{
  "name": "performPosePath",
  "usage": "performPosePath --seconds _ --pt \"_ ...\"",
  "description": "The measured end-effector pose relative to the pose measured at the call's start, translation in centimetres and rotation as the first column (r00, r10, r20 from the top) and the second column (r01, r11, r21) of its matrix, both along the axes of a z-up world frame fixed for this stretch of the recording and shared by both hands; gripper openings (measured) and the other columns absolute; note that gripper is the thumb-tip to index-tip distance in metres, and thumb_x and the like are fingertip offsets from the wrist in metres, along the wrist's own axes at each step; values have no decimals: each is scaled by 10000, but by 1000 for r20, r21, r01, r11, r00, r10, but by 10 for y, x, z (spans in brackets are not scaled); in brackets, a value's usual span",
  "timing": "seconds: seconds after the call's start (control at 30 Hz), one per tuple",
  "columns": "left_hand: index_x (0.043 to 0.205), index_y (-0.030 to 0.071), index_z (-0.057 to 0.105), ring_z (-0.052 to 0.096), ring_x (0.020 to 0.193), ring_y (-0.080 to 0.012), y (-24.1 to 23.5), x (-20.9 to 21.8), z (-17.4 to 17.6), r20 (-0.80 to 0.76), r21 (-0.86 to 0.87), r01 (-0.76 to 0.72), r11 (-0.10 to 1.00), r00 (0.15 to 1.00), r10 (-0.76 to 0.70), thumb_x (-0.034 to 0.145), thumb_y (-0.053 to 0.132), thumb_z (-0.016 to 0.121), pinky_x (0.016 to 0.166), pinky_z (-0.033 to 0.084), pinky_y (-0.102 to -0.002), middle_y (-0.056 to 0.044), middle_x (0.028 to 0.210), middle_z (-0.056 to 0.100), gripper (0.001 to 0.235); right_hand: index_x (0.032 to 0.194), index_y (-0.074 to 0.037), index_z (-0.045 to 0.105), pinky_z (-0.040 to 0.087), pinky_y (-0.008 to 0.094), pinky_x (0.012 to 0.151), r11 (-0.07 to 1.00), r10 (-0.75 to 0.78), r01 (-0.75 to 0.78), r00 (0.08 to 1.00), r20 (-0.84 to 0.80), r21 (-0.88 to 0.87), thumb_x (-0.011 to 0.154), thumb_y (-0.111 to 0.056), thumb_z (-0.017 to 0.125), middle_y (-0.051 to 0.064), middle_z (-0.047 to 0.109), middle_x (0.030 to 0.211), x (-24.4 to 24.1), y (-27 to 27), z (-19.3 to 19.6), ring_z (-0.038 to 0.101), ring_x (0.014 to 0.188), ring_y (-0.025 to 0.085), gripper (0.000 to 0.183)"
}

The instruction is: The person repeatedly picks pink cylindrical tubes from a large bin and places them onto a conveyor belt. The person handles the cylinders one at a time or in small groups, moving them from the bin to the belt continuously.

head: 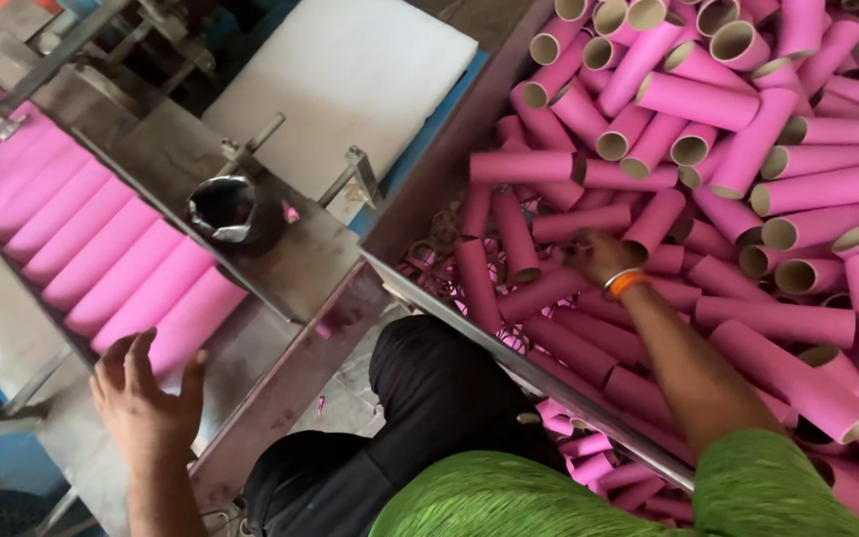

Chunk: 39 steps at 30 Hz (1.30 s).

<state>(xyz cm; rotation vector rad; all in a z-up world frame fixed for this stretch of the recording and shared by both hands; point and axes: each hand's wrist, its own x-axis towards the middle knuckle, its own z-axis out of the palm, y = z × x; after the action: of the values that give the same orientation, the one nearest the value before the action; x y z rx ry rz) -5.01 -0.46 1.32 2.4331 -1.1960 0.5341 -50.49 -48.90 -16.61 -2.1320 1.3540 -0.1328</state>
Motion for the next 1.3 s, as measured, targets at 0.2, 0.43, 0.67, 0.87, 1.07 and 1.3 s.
performPosePath --seconds 0.2,0.43,0.67,0.87,1.07,1.3 --pt "1339 49 626 545 1257 -372 4 4 -6 -30 5 26 1000 999 -26 927 332 836 1097 442 -496 -166 1332 590 542 1345 -145 557 510 534 906 911 192 -282 936 -295 -302 706 -485 865 186 597 1333 54 37 -20 631 1157 445 786" --pt "1359 61 641 529 1286 -404 -1 -2 0 -58 -20 -2 1000 998 1 891 274 846 1106 449 -529 -191 1335 591 554 1210 -91 731 542 462 898 953 189 -188 982 -17 -239 737 -155 770 199 728 1158 64 -20 -29 694 1054 371 479" --pt "1333 64 649 555 1238 -422 -11 -14 15 -190 -169 3 986 981 -35 808 261 868 1048 472 -508 -201 1325 601 602 1169 -111 745 566 398 882 930 330 -239 878 346 -279 851 -72 588 155 765 1036 -25 -58 16 740 945 267 358" --pt "1383 32 596 564 1244 -405 -27 -31 47 -287 -279 154 948 928 -236 753 473 891 1053 475 -496 -220 1348 578 824 1032 34 670 555 314 767 998 57 -49 662 747 -33 940 26 593 121 709 1001 -7 -70 171 664 847 175 121" --pt "1411 19 536 538 1275 -416 -17 -67 76 -71 -397 269 877 944 -322 712 700 812 1117 413 -551 -202 1376 551 1014 1053 11 688 525 264 895 876 206 -483 359 911 -7 1034 -117 783 19 706 1030 196 39 208 643 932 95 160" --pt "1511 81 417 459 1384 -415 12 -62 57 66 -348 73 935 996 -53 682 631 862 1202 301 -638 -214 1485 454 1091 1017 -31 746 563 274 831 664 182 -714 444 877 223 876 74 610 36 743 956 368 201 177 684 880 118 222"
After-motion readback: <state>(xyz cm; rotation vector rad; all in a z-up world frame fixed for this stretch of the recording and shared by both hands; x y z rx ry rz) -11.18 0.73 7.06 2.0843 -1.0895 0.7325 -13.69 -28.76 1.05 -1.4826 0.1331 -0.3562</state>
